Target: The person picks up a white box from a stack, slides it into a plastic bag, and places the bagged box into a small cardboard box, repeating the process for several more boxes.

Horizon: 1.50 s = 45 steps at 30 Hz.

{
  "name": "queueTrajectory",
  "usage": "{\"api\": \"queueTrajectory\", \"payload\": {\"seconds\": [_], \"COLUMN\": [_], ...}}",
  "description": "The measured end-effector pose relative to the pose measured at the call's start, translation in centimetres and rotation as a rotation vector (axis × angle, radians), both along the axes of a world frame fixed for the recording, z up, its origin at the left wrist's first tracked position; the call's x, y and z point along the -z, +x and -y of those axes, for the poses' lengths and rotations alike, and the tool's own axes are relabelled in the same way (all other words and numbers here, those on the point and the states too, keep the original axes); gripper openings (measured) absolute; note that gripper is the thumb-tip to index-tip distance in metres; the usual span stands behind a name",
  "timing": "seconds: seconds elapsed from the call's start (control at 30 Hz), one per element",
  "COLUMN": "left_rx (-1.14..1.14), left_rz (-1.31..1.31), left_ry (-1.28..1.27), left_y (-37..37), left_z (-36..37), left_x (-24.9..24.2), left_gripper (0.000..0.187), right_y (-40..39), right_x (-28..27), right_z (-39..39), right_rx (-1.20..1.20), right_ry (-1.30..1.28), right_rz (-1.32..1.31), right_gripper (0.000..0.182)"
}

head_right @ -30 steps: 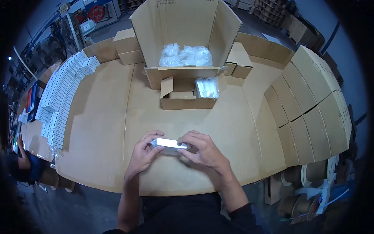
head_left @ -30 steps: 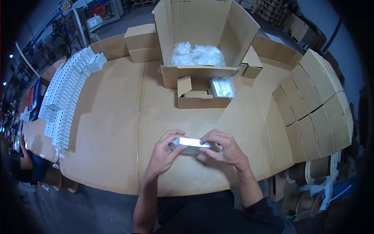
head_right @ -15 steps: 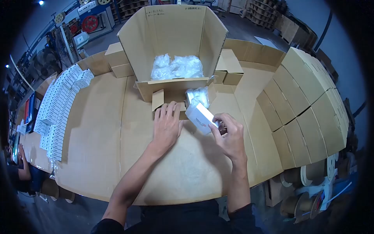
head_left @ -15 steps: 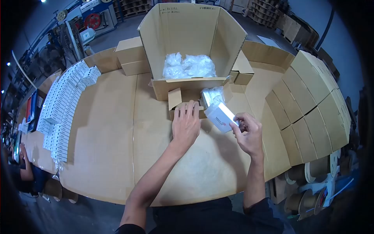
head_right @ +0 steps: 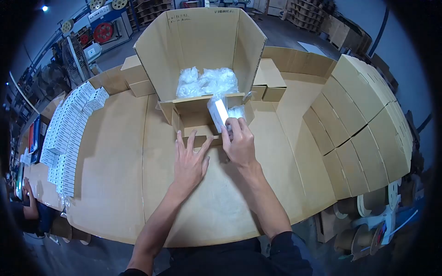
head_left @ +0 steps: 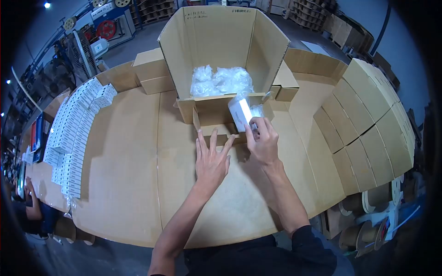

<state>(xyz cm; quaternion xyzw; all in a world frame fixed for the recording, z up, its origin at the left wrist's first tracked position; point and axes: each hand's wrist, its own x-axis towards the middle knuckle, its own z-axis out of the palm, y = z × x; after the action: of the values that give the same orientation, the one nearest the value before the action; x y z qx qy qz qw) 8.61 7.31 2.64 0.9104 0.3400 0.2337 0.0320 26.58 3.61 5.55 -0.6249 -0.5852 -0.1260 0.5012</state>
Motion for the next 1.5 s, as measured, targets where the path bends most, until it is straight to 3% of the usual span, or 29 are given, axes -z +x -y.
{"api": "queueTrajectory", "payload": {"seconds": [0.23,0.5,0.67,0.7,0.8,0.87,0.93,1.0,1.03,1.17,1.4,1.5], "left_rx": [0.002,0.001,0.018,0.006,0.002,0.033,0.046,0.08,0.021,-0.164,-0.406,-0.437], "left_rz": [0.022,0.009,-0.006,-0.006,0.067,0.103,0.18,0.252,0.289,0.245,0.124,0.126], "left_ry": [-0.013,0.065,0.05,0.064,0.025,0.053,0.084,0.045,0.095,0.117,0.067,0.11], "left_y": [-0.4,-0.6,-0.7,-0.7,-0.5,-1.3,-3.5,-6.6,-8.3,-17.9,-32.4,-34.8], "left_z": [-0.2,-0.9,-1.0,-0.8,-0.8,-0.6,-1.1,-1.9,-2.7,-8.6,-23.9,-30.4], "left_x": [1.0,3.1,3.3,3.1,2.5,1.5,0.9,0.7,0.8,2.0,2.3,2.6], "left_gripper": [0.077,0.074,0.073,0.075,0.076,0.076,0.059,0.049,0.035,0.025,0.051,0.059], "right_y": [0.2,-0.3,-0.5,-0.2,1.5,-1.4,-4.2,-6.7,-7.9,-14.6,-25.3,-28.3], "right_x": [1.6,2.1,-0.3,-1.1,2.2,0.4,-1.1,0.0,0.4,0.8,2.6,4.6], "right_z": [-1.8,-3.2,-1.5,-0.8,1.5,1.9,1.8,0.3,-0.8,-6.9,-24.0,-32.2], "right_rx": [0.104,0.248,0.267,0.208,0.042,0.022,-0.02,-0.183,-0.252,-0.519,-0.761,-0.785], "right_ry": [-0.1,-0.443,-0.562,-0.702,-0.447,-0.332,-0.288,-0.212,-0.17,-0.335,-0.497,-0.478], "right_rz": [0.084,0.147,0.135,0.094,0.155,-0.101,-0.353,-0.218,-0.152,-0.07,-0.096,0.039], "right_gripper": [0.016,0.013,0.024,0.031,0.041,0.045,0.045,0.043,0.042,0.042,0.056,0.06]}}
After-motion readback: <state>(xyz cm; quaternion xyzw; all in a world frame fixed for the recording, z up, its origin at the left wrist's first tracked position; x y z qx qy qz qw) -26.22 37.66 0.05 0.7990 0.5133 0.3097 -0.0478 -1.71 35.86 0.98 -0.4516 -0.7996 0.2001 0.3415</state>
